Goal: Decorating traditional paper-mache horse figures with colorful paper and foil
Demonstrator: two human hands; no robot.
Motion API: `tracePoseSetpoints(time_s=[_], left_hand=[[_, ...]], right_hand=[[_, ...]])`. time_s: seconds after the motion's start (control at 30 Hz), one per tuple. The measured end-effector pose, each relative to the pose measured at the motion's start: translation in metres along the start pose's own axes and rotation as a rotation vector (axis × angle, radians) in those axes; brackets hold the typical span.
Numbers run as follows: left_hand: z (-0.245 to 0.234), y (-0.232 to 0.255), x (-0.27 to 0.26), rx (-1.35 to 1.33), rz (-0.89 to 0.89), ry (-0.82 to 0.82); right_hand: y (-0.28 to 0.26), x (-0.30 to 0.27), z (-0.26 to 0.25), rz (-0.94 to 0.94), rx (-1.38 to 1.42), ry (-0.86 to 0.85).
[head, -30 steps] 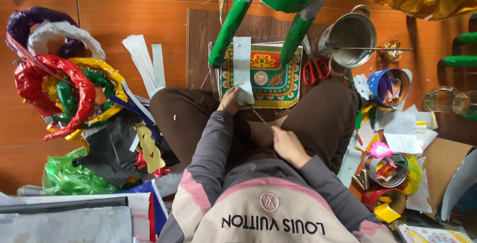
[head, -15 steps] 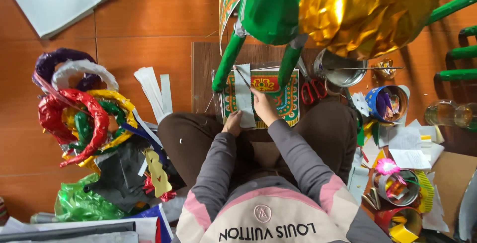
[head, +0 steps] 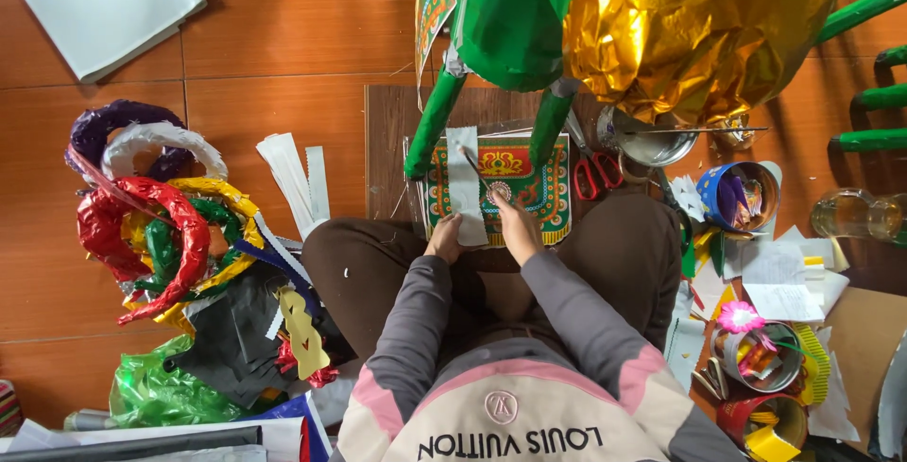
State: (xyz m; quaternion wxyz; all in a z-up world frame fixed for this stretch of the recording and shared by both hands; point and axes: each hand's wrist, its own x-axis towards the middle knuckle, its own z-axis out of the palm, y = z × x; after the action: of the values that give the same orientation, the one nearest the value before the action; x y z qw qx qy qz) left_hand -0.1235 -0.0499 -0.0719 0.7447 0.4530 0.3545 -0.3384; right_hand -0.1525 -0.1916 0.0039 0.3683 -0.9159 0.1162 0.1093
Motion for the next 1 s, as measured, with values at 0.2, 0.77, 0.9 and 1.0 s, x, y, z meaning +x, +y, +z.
tracePoseSetpoints(time_s=[0.2,0.77,0.9,1.0], left_hand=[[0.003,0.007,-0.012,0.0,0.002,0.003],[0.003,-0.003,0.003,-0.046,-0.019,0.024],[0.001,0.0,-0.002,-0.038,-0.001,0.031],[-0.004,-0.002,0.0,-0.03,0.009,0.025]], right_hand=[[0.017,0.022,0.002,-0.019,-0.179,0.108],[0.028,-0.005,-0.04,-0.064,-0.474,-0.104],[0.007,0.022,-0.033,0.016,-0.438,-0.076],[0.008,0.037,-0.031,0.013,-0.413,-0.003]])
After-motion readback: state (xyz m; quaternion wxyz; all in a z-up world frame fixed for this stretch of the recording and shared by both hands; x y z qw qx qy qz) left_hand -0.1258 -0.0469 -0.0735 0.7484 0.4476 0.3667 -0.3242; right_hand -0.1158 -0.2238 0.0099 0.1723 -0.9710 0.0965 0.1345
